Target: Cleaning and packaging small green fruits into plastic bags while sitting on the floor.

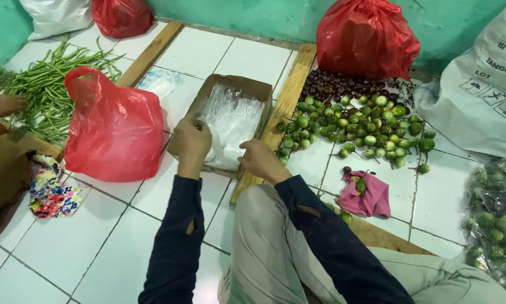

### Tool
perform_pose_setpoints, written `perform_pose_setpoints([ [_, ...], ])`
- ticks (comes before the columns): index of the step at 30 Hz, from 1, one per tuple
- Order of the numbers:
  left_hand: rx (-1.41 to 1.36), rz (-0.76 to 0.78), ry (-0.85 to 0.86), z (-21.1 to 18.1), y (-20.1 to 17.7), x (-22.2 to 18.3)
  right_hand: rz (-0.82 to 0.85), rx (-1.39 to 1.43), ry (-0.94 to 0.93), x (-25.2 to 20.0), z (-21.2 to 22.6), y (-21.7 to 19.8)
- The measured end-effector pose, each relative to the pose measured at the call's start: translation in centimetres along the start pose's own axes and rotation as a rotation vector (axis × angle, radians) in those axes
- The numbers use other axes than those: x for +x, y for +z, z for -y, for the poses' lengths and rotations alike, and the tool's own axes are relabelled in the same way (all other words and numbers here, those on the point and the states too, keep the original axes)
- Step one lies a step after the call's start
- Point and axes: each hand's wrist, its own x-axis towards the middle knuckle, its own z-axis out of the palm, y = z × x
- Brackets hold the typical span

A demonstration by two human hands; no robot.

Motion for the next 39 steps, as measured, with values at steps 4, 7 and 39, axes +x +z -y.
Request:
perform_pose_setpoints([
  [4,-0.270,0.098,0.029,-0.9,0.2,0.2,-0.058,0.238,0.054,-1.8,1.1,-3.0],
  [7,-0.686,0.149,0.226,-3.4,1.7,-1.3,-0.305,0.523,-0.042,-2.8,-0.3,-3.9],
  [39,-0.862,0.795,0.296,-17.8,26.9,-18.3,-0.928,-0.008,0.164,-26.0,-15.4,-13.8],
])
